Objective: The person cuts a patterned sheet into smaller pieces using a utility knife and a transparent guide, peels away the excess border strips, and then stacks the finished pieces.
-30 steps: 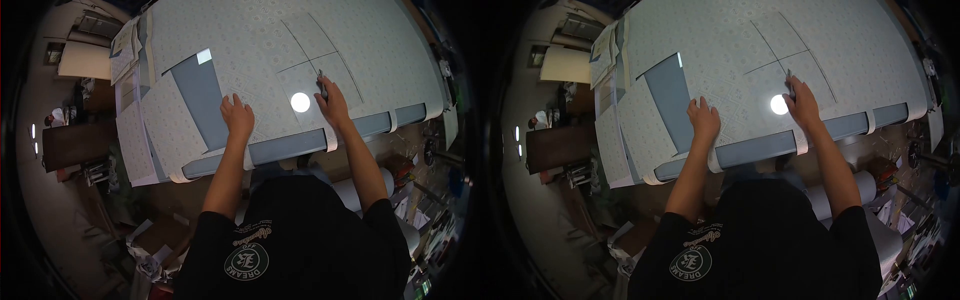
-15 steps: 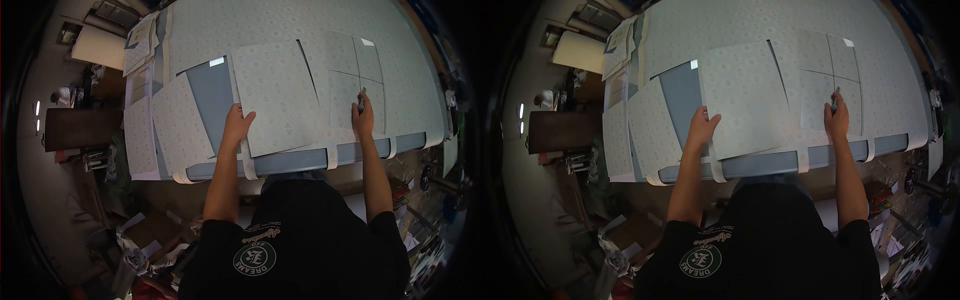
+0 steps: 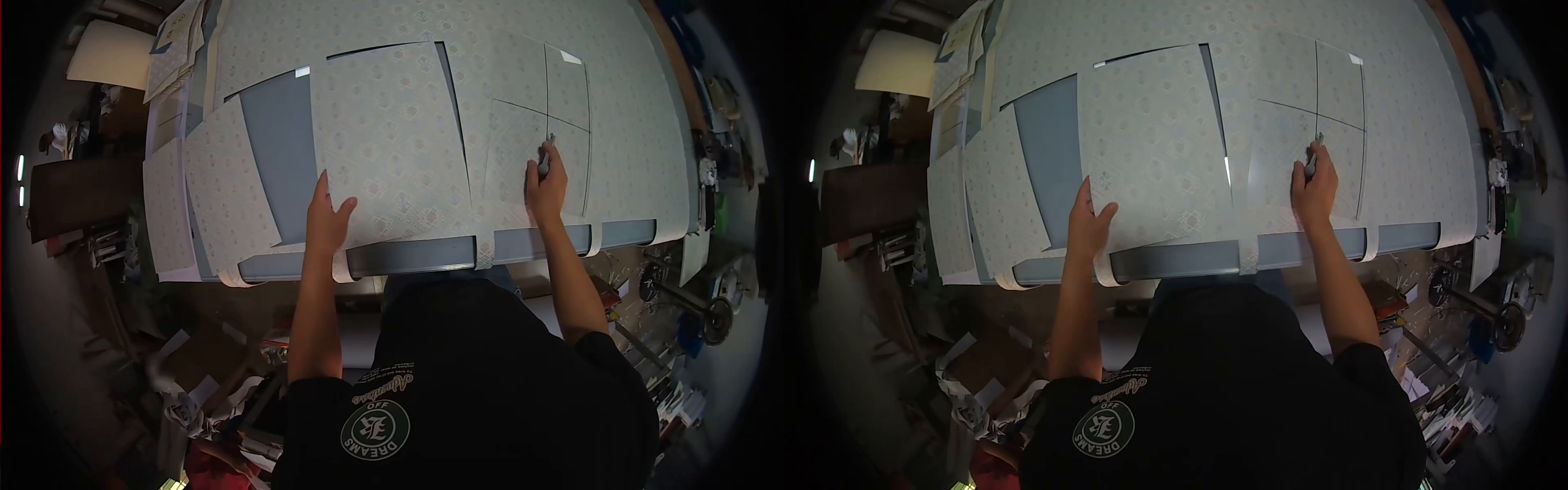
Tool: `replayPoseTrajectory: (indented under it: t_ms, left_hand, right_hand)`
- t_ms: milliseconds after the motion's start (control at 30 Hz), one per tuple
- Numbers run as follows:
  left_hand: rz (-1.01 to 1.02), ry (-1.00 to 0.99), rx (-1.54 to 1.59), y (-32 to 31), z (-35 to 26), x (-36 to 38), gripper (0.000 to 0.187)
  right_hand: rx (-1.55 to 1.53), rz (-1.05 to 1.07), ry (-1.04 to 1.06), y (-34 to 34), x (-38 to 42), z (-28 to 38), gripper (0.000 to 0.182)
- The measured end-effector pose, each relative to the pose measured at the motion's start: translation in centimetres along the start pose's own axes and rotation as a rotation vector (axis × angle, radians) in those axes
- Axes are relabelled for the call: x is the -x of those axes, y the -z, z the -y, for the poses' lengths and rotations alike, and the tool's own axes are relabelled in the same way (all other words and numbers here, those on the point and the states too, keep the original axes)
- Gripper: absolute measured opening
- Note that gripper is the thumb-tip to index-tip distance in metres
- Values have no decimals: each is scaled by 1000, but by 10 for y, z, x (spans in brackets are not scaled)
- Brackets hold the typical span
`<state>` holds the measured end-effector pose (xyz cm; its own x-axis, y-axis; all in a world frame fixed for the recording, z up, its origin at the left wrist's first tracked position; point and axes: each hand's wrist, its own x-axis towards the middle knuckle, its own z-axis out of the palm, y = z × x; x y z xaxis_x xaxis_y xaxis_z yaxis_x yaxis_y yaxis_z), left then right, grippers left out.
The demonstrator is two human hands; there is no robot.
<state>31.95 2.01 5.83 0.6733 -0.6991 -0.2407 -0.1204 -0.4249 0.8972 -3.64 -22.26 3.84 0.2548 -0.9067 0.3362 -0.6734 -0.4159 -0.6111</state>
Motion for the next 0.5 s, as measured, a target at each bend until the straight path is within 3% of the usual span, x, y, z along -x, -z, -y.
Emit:
replayPoseTrajectory:
  t_ms: [33, 100, 167, 300, 367, 433, 500]
  left_hand:
    - [-48, -149, -17, 1, 16, 1, 58]
    - [-176, -213, -368, 23, 10, -5, 61]
    - [-247, 65, -253, 59, -10, -5, 63]
    - [-406, 62, -372, 84, -7, 25, 65]
    - [-379, 186, -609, 74, -26, 48, 75]
    - [-393, 490, -378, 56, -33, 69, 78]
    - [-496, 560, -77, 37, -9, 94, 73]
  right_hand:
    - [-31, 11, -8, -1, -1, -1, 46]
    - [-46, 50, -15, 2, -6, -6, 46]
    - [-14, 84, 25, 10, -14, -13, 47]
    - [-37, 185, 80, 26, -29, -35, 48]
    - [-82, 223, 133, 24, -35, -51, 48]
    - [-89, 244, 179, 24, -38, -56, 48]
    - [-66, 247, 218, 30, -37, -62, 48]
